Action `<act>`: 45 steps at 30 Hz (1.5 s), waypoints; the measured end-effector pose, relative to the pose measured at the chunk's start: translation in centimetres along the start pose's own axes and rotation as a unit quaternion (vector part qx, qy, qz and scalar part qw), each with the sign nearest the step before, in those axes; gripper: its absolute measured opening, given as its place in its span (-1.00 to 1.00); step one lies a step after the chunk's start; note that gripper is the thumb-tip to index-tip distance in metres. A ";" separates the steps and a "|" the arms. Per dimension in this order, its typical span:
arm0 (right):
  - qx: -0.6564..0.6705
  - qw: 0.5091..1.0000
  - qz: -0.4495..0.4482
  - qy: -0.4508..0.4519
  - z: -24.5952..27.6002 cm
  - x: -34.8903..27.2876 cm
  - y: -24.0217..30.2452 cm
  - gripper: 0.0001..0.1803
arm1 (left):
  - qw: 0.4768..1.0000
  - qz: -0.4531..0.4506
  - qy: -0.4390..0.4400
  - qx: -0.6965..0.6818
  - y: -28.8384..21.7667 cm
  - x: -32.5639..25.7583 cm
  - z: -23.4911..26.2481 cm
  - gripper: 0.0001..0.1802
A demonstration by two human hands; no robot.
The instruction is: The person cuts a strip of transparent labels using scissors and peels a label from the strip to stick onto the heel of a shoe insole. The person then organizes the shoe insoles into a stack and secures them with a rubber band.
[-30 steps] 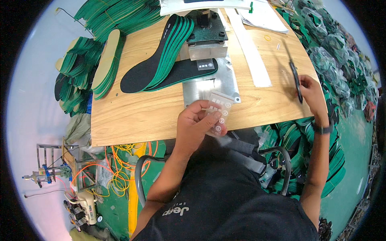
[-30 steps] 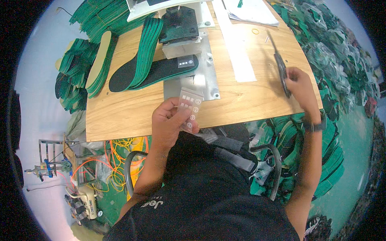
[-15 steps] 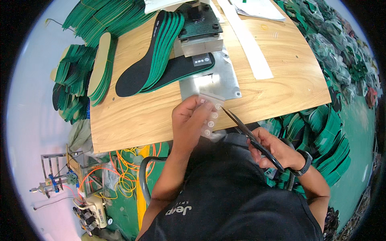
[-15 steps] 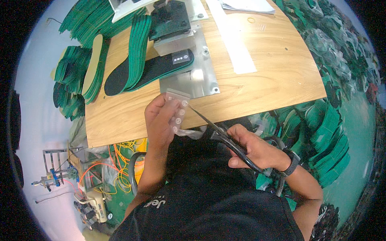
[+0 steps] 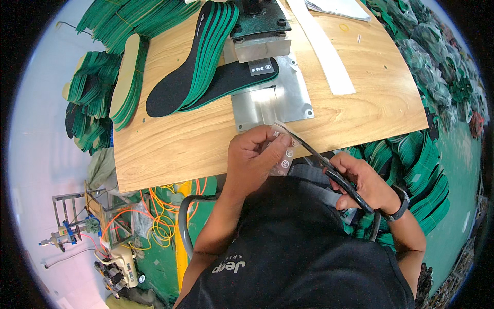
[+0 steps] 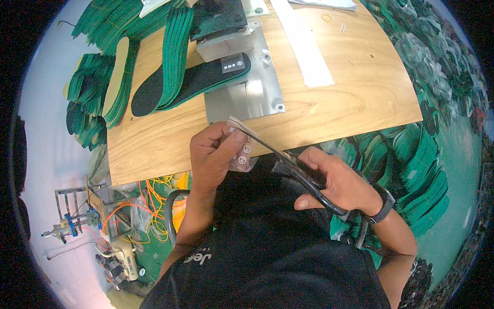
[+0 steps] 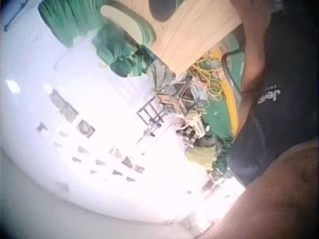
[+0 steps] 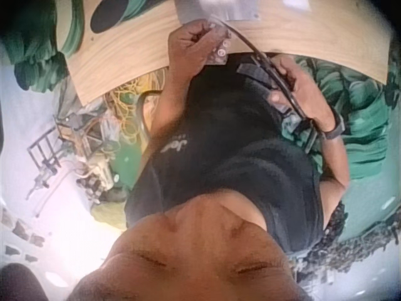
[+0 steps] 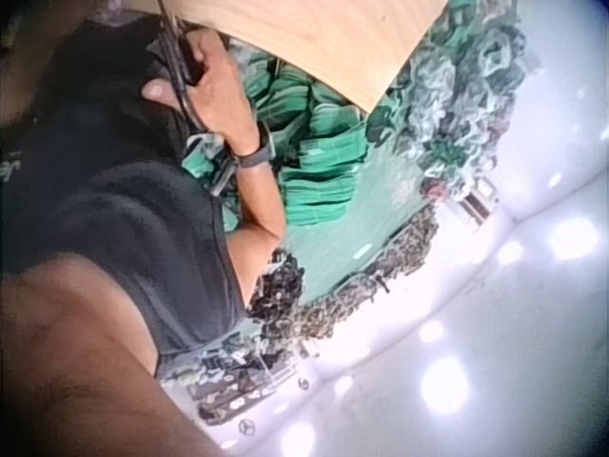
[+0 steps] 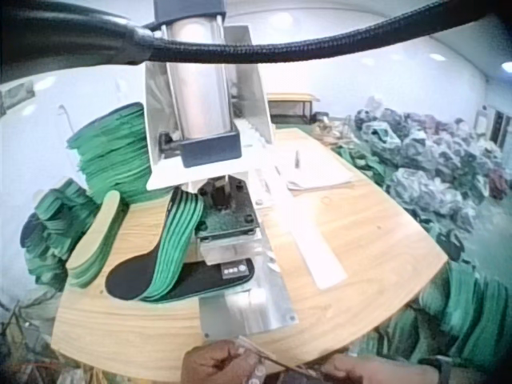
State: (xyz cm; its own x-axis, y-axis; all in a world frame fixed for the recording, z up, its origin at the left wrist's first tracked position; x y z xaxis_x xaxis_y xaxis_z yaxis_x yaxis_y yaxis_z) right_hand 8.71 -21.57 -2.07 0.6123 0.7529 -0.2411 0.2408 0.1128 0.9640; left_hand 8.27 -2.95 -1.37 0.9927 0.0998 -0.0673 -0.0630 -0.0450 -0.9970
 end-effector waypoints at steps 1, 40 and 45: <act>-0.009 1.000 0.002 0.002 0.1 -0.1 0.0 -0.32 | 1.000 -0.002 -0.001 0.000 0.0 -0.1 -0.1 -0.88; -0.423 0.822 0.142 -0.355 20.2 -1.2 6.5 -0.69 | 0.818 -0.400 0.120 0.396 -2.7 -2.5 -11.2 -0.84; -0.503 0.773 0.199 -0.331 22.3 1.4 8.4 -0.71 | 0.855 -0.404 0.116 0.305 -4.3 -4.7 -12.8 -0.86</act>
State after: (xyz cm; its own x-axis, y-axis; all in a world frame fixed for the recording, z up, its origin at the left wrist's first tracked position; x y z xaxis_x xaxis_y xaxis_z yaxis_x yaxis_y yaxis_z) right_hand 28.33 -34.04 3.15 0.8187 0.3990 0.4130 -0.5697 0.6553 0.4961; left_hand 5.18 -15.94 3.70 0.7266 -0.3492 0.5917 0.6811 0.4796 -0.5533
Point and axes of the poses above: each hand's wrist, its own x-axis towards the middle knuckle, its own z-axis out of the back of the hand, y = z × x, the point moved 10 cm from there along x, towards the middle knuckle, and after that the axes turned 14 degrees about x, right-handed, at the moved point
